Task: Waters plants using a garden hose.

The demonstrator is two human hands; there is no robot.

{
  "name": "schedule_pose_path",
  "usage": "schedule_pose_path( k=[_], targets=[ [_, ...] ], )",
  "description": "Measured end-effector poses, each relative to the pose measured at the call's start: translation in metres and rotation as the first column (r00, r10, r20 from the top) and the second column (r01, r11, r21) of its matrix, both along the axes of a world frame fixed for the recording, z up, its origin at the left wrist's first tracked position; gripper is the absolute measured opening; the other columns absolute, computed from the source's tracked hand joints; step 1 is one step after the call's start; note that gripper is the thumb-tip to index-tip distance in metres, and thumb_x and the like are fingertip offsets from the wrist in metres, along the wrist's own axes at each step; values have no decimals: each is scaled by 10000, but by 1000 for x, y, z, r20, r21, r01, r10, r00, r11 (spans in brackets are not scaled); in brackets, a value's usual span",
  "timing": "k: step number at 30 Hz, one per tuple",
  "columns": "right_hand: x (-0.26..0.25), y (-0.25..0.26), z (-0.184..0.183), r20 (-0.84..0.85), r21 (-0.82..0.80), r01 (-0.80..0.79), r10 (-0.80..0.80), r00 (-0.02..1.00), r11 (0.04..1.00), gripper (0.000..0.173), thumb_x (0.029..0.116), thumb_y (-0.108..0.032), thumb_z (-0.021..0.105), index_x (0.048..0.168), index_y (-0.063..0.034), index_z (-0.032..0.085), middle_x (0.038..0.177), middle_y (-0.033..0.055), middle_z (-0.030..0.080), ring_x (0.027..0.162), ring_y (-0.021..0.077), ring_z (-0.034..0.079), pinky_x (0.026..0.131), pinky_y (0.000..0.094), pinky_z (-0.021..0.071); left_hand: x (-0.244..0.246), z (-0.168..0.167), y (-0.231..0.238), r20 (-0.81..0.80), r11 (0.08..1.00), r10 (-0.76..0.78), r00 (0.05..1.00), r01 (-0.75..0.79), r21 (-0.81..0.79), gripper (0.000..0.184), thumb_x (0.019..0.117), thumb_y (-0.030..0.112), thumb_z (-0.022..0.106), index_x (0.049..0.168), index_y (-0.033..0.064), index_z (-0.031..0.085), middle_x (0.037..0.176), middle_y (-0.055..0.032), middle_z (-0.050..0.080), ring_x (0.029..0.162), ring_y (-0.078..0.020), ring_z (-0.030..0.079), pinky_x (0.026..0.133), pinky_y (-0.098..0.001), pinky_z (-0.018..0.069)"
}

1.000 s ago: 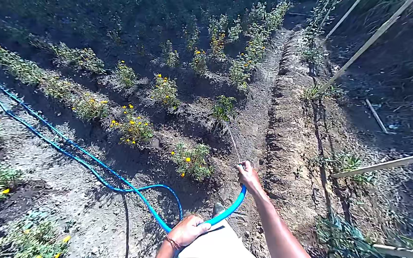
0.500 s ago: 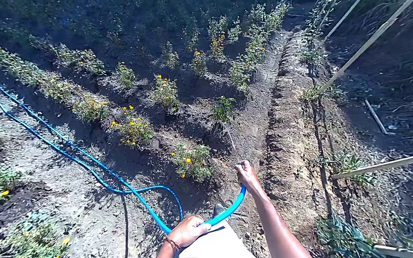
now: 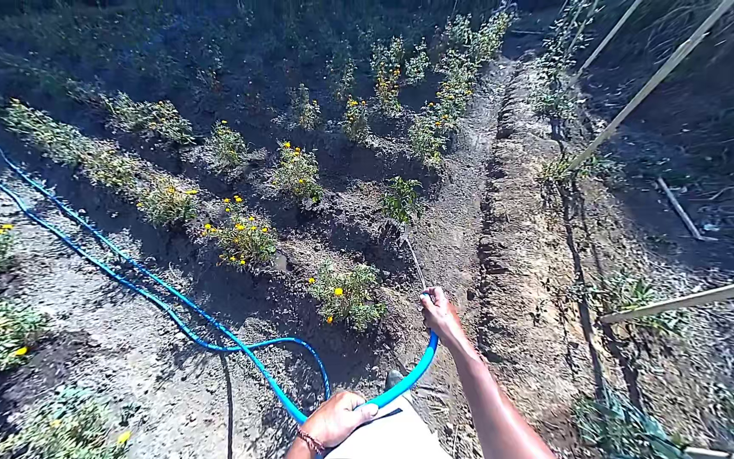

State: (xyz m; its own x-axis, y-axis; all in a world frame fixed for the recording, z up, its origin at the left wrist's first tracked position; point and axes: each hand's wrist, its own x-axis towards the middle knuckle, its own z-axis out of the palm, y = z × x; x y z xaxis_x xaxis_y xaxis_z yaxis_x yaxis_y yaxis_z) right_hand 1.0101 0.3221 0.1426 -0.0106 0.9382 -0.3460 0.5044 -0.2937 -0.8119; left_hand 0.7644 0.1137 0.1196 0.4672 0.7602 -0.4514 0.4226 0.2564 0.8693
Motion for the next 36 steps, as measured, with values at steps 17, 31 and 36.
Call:
schedule_pose_path(
  k=[17,31,36],
  targets=[
    [14,-3,1,-60,52,52,-49,997,997,278,1088,-194,481,1308,-31,532,754,112,556,550,214,528,555,419,495,4,-1,8,14,999,-39,999,39,17,511,1051,470,458,767,67,592,665,-24,521,628,-156,526,641,-410,452],
    [14,-5,-4,-62,59,50,-47,997,997,274,1092,-178,479,1311,-18,525,724,118,534,524,208,503,526,412,471,5,14,5,-2,999,-40,999,40,37,506,1076,399,469,812,-9,614,701,-91,549,673,-209,543,687,-457,463],
    [10,-2,-5,0,58,35,-35,999,998,276,1088,-185,501,1310,-27,545,783,167,583,589,267,548,595,481,491,5,10,4,3,998,-28,1000,28,54,508,1083,385,454,825,-21,618,711,-108,564,687,-220,558,701,-469,473]
  ],
)
